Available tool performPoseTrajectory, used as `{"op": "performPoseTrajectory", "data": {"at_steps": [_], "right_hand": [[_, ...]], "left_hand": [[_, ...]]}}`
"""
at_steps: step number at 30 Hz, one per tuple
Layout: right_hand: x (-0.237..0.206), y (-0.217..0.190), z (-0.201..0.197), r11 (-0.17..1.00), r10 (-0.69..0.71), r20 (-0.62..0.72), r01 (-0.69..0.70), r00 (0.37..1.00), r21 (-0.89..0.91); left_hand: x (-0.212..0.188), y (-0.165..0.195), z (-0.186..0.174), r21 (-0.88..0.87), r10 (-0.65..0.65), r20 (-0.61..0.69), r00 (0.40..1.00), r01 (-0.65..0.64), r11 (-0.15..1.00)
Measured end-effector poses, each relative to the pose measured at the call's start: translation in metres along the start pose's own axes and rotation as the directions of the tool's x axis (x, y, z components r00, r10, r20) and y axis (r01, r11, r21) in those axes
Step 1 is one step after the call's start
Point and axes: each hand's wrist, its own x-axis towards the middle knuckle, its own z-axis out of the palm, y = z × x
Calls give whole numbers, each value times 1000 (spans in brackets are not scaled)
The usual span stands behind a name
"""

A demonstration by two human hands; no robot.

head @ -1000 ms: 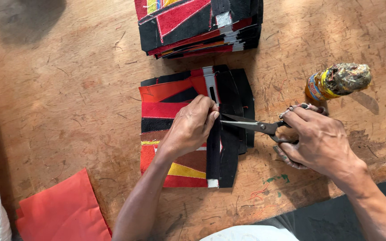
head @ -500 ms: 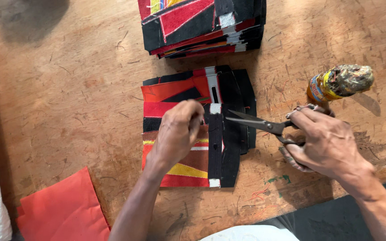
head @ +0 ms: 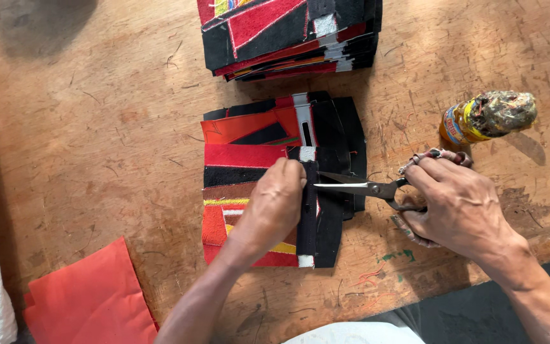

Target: The person holds a patchwork fabric panel on a wooden workbench and uses scissors to snip loose threads and excess material from its edges and seams. They turn each panel over, trim both sides, and place finished panels on a growing stack.

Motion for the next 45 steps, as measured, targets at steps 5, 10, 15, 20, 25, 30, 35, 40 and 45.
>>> {"op": "performPoseTrajectory", "data": {"at_steps": [5,10,15,20,25,30,35,40,45], "right_hand": [[7,-4,2,999,-36,-46,36,998,15],[13,-3,3,995,-96,-45,97,994,23],[9,1,12,982,85,232,-120,969,144],[-1,4,19,916,241,235,-301,942,265],[-7,5,19,837,275,159,-318,948,445],[-12,5,21,822,246,0,-209,969,529],[-20,5,26,609,455,175,-449,873,654],[-23,14,32,726,361,-45,-250,932,641],[-27,20,41,700,297,-81,-160,951,696]], "left_hand": [[2,-4,-16,-250,-36,-17,999,30,968],[-1,-4,-13,-275,-19,-40,999,8,961],[2,-14,-15,-360,-297,96,950,311,880],[15,-38,-70,222,-158,-587,794,346,912],[-45,-26,-65,314,-490,-164,856,516,797],[-66,-34,-36,170,-496,-318,808,564,808],[-72,-24,-48,-310,-380,-448,809,258,915],[-17,-50,-86,-415,-174,-700,692,-196,888],[120,-95,-121,-385,-86,-717,692,-291,876]]}}
